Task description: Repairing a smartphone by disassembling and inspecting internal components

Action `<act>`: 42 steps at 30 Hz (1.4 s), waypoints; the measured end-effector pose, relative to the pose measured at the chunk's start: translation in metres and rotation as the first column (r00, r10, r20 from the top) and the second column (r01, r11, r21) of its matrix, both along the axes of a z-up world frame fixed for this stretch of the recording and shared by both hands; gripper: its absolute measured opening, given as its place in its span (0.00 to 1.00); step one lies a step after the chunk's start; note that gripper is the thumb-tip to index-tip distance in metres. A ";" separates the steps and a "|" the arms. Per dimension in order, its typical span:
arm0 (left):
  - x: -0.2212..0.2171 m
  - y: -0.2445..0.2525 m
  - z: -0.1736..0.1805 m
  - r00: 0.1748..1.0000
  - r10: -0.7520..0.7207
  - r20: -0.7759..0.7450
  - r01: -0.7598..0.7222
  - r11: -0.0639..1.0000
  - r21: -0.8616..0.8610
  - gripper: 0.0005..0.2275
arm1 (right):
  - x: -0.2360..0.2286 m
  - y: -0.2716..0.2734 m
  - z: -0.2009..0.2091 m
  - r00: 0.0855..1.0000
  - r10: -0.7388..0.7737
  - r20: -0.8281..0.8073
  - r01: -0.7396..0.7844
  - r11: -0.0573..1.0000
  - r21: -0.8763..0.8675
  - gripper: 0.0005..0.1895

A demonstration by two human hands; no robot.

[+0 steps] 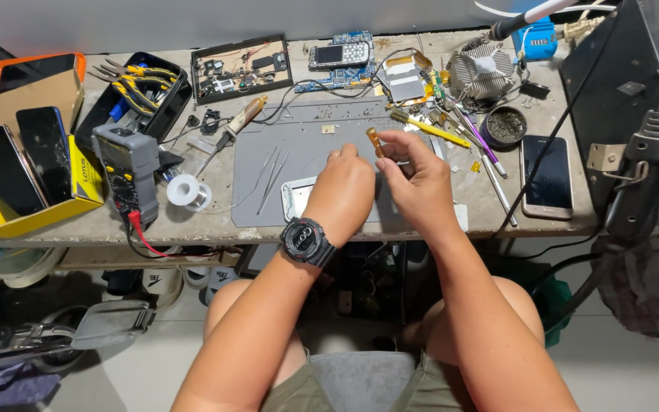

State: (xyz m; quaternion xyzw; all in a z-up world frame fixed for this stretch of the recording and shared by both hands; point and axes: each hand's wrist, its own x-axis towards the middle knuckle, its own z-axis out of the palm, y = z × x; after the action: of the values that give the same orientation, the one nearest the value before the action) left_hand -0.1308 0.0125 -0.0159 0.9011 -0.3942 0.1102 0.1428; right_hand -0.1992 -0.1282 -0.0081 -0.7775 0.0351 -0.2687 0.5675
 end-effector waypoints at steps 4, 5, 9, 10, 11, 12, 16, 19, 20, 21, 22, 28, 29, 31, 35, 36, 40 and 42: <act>-0.003 -0.011 0.007 0.989 -0.049 0.140 0.032 0.992 0.119 0.05 | -0.003 -0.005 -0.002 1.000 -0.016 0.005 0.016 1.000 0.008 0.20; -0.002 -0.015 0.005 0.989 -0.045 0.139 0.028 0.992 0.122 0.05 | -0.004 -0.005 -0.002 1.000 -0.012 0.004 0.012 1.000 0.012 0.20; 0.006 -0.018 -0.003 0.953 -0.125 0.276 0.057 0.969 0.242 0.06 | -0.007 -0.008 -0.002 0.999 -0.023 0.028 0.023 0.999 0.023 0.20; 0.010 -0.016 -0.004 0.907 -0.231 0.352 0.103 0.933 0.345 0.06 | -0.007 -0.010 -0.003 0.999 -0.030 0.031 0.029 0.999 0.027 0.20; 0.016 -0.011 -0.009 0.906 -0.229 0.355 0.100 0.933 0.345 0.06 | -0.007 -0.012 -0.003 0.999 -0.028 0.034 0.027 0.999 0.026 0.20; 0.022 -0.006 -0.015 0.957 -0.163 0.239 0.109 0.969 0.223 0.05 | -0.007 -0.014 -0.004 0.999 -0.032 0.043 0.030 0.999 0.033 0.20; 0.025 0.024 0.022 0.850 -0.106 -0.516 -0.042 0.963 -0.268 0.08 | -0.011 -0.017 0.000 0.997 -0.031 0.067 0.028 0.998 0.050 0.19; 0.045 0.038 0.017 0.849 -0.052 -0.525 -0.081 0.971 -0.227 0.09 | -0.011 -0.017 0.000 0.997 -0.026 0.079 0.021 0.997 0.068 0.20; 0.049 0.040 0.017 0.852 -0.044 -0.521 -0.088 0.970 -0.226 0.09 | -0.012 -0.017 0.000 0.996 -0.018 0.084 0.012 0.998 0.069 0.20; 0.054 0.042 0.017 0.847 -0.011 -0.531 -0.150 0.954 -0.260 0.07 | -0.011 -0.017 -0.001 0.996 -0.019 0.084 0.012 0.996 0.083 0.21; 0.059 0.043 0.018 0.840 0.021 -0.542 -0.212 0.932 -0.292 0.06 | -0.011 -0.017 -0.001 0.996 -0.020 0.084 0.012 0.995 0.097 0.23; 0.082 0.014 0.024 0.845 0.078 -0.528 -0.316 0.870 -0.378 0.07 | -0.009 -0.024 -0.005 0.998 -0.031 0.056 0.022 0.988 0.151 0.25; 0.087 0.007 0.025 0.849 0.077 -0.522 -0.314 0.870 -0.381 0.07 | -0.008 -0.025 -0.005 0.998 -0.031 0.063 0.021 0.988 0.150 0.25; 0.097 -0.006 0.026 0.878 0.083 -0.472 -0.301 0.862 -0.409 0.07 | -0.007 -0.026 -0.005 0.999 -0.039 0.034 0.033 0.989 0.146 0.24; 0.113 -0.030 0.025 0.905 0.108 -0.411 -0.246 0.922 -0.299 0.07 | -0.004 -0.029 -0.007 0.998 -0.066 0.022 0.063 0.991 0.121 0.23; 0.115 -0.034 0.024 0.911 0.118 -0.394 -0.236 0.935 -0.266 0.06 | -0.003 -0.030 -0.008 0.997 -0.070 0.018 0.067 0.990 0.127 0.24; 0.128 -0.044 0.010 0.918 0.141 -0.370 -0.222 0.957 -0.186 0.06 | -0.002 -0.030 -0.007 0.997 -0.077 0.004 0.076 0.988 0.132 0.24; 0.122 -0.039 0.019 0.915 0.137 -0.379 -0.229 0.950 -0.212 0.07 | -0.002 -0.030 -0.003 0.996 -0.086 0.002 0.085 0.988 0.128 0.24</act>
State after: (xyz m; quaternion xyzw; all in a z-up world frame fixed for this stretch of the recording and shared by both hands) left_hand -0.0087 -0.0265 0.0030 0.9136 -0.2575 0.0055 0.3145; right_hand -0.2009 -0.1585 -0.0115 -0.7363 0.0836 -0.2930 0.6041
